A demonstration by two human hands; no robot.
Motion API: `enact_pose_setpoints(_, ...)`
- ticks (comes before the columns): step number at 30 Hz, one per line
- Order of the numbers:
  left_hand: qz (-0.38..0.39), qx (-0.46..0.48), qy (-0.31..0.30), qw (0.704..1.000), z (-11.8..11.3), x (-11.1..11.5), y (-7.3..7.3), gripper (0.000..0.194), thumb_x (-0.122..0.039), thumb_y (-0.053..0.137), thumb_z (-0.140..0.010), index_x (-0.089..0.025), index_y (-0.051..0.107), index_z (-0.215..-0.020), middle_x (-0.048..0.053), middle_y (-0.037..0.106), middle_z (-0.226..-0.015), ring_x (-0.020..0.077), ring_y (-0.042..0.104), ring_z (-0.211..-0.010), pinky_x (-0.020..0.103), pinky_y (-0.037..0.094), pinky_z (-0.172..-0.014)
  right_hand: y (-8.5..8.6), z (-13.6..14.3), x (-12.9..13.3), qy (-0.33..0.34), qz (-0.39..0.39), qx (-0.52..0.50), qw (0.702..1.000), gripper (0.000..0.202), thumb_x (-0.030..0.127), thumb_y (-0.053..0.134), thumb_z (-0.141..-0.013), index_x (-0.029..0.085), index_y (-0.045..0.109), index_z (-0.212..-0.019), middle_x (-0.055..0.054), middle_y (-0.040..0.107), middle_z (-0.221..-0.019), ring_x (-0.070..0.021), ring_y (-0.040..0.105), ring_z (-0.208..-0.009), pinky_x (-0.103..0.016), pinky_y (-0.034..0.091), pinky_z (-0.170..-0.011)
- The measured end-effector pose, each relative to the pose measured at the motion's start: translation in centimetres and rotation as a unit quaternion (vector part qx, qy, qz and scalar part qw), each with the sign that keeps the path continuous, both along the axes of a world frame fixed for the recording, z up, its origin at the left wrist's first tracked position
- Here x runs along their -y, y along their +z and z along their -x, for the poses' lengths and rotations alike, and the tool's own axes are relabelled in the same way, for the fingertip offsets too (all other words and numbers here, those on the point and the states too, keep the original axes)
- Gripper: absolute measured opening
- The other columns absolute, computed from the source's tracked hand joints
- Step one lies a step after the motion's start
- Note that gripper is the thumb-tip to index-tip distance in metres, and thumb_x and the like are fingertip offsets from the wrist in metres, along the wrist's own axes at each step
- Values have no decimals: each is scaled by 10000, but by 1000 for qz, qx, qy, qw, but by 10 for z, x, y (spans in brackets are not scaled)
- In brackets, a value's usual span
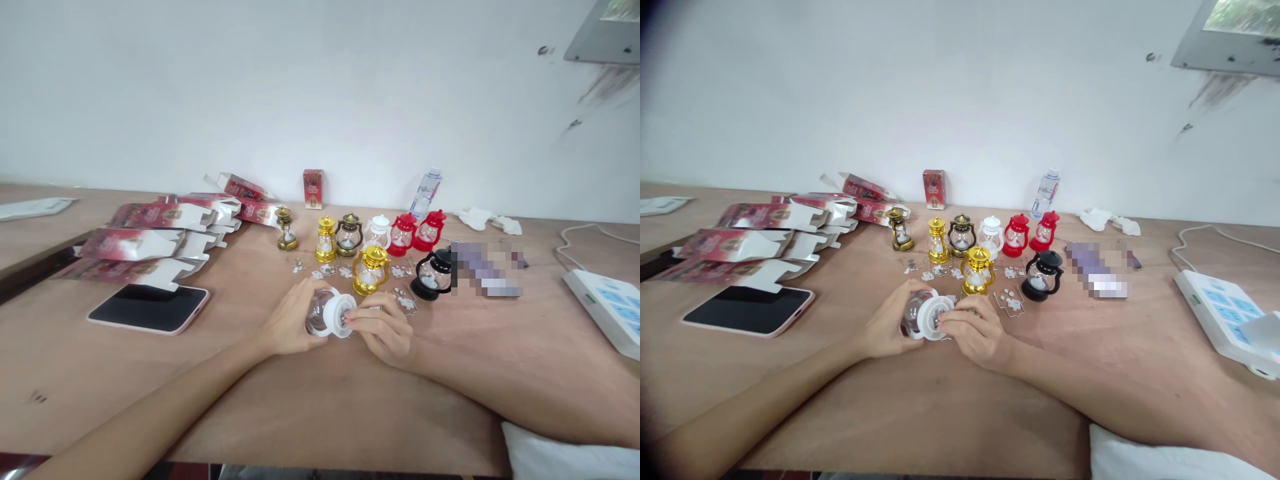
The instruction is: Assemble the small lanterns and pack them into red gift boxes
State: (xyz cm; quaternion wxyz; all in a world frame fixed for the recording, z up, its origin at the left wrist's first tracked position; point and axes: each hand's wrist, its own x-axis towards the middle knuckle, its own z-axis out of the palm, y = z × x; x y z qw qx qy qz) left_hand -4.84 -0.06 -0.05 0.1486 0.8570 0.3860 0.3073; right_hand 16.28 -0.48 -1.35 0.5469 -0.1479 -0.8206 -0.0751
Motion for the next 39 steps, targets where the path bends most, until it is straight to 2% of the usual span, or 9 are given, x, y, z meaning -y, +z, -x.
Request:
enact_pose_setpoints(4,-8,12,7,1000,1,-1,-2,563,-238,667,-621,-231,396,-1114,62,561,-1077,258,578,-985,395,470,-854,-1,2,-1,-23,-51,32,998,202,47,552,-838,194,639,-946,-35,751,-852,-178,624,-815,-323,540,-714)
enact_pose_setpoints(9,14,55,50,997,6,-5,-9,611,-186,641,-620,-223,354,-1157,82,543,-1131,260,574,-1035,398,478,-883,3,2,1,-68,-72,128,987,306,77,527,-824,128,587,-1119,-86,727,-1040,-217,595,-950,-354,522,-803)
enact_pose_setpoints(12,16,73,66,995,6,-7,-9,597,-188,641,-630,-216,357,-1154,78,548,-1119,257,581,-1023,396,486,-874,3,2,2,-75,-38,138,987,410,86,534,-818,116,507,-1226,-113,691,-1120,-230,573,-1013,-373,498,-846)
enact_pose_setpoints(16,-2,108,86,990,4,-8,-6,541,-242,657,-661,-207,374,-1121,71,561,-1090,249,588,-1000,392,490,-863,-2,2,-2,-78,47,57,994,476,68,497,-822,135,404,-1284,-151,617,-1179,-242,551,-1096,-415,474,-893)
enact_pose_setpoints(18,-6,125,105,987,3,-9,-5,534,-266,660,-680,-205,375,-1128,72,564,-1102,250,588,-1017,392,488,-874,-4,2,-4,-108,99,57,988,408,63,463,-826,158,447,-1222,-130,623,-1115,-246,561,-1049,-422,481,-865)
enact_pose_setpoints(22,-14,150,130,980,3,-11,-6,509,-267,649,-713,-205,378,-1139,72,565,-1126,241,587,-1048,379,484,-894,-5,6,-8,-182,172,171,953,268,82,473,-820,142,543,-1071,-129,641,-973,-269,559,-956,-413,492,-797)
enact_pose_setpoints(28,-13,134,101,986,3,-9,-10,516,-259,666,-712,-216,383,-1141,56,571,-1089,223,597,-997,360,497,-855,-9,7,-12,-217,153,223,938,75,114,544,-833,174,577,-864,-112,658,-881,-252,570,-880,-367,489,-744)
enact_pose_setpoints(33,-13,128,78,989,3,-7,-9,528,-239,671,-698,-216,384,-1141,56,565,-1092,224,592,-1004,355,499,-852,-12,4,-15,-187,121,196,955,123,124,501,-880,177,580,-802,-73,647,-751,-217,575,-750,-330,482,-655)
enact_pose_setpoints(39,-18,127,76,989,3,-9,-9,526,-234,666,-700,-216,385,-1144,56,565,-1090,222,588,-1003,362,495,-862,-5,1,-9,-69,128,13,989,177,103,496,-904,199,564,-1037,-54,674,-884,-172,630,-805,-311,516,-713)
